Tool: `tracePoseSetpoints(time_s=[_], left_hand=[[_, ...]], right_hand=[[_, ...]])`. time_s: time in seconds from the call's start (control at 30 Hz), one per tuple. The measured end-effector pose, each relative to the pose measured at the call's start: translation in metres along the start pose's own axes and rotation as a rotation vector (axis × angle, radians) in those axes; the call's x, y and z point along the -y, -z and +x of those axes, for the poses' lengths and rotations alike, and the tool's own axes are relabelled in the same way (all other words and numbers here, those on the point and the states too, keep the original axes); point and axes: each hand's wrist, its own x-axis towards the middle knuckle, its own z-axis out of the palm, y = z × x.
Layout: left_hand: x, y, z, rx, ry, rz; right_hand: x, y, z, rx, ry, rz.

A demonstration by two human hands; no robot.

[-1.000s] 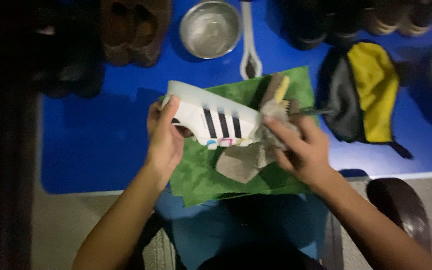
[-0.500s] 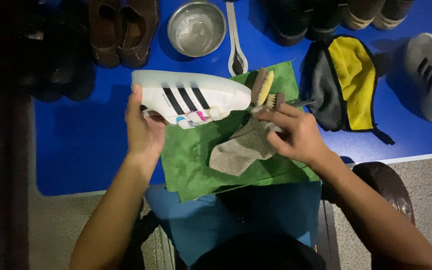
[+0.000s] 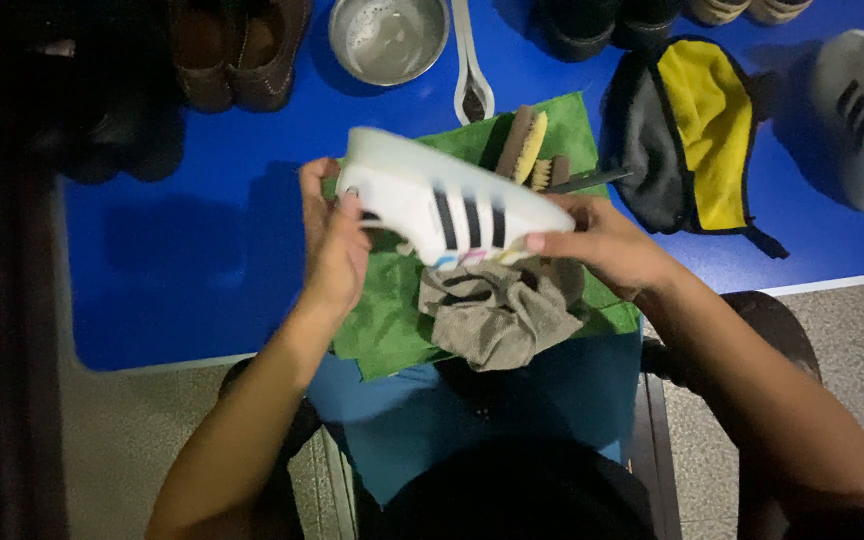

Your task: The person cleans a white sneaker by wiping it with a cloth, inserting colorful plastic strips into the shoe's upper, and scrubbing the surface with a brush. The person repeatedly dips the brush into a bowl of water and scrubs the shoe on a green towel.

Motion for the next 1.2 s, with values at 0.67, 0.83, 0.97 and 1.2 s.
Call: tracePoseSetpoints(time_s=[0.67,0.83,0.97,1.2], left_hand=[[0.029,-0.040,-0.053,0.711,0.280,0.795],[-0.061,-0.017,-0.014,0.731,0.377,0.666],[-0.094,0.023,0.009,0.675,0.436,0.748],[-0.080,0.016,0.018,-0.013,0.040,0.492]], right_hand=[[0.036,0.029,-0.022,-0.227,0.600,-0.324],[0.043,0.022,-0.028,-0.263,0.718,-0.469],[0.031,0.019,-0.029,-0.274,0.919,-0.592],[0.014,0.011,-0.031,-0.301,1.068,-0.693]])
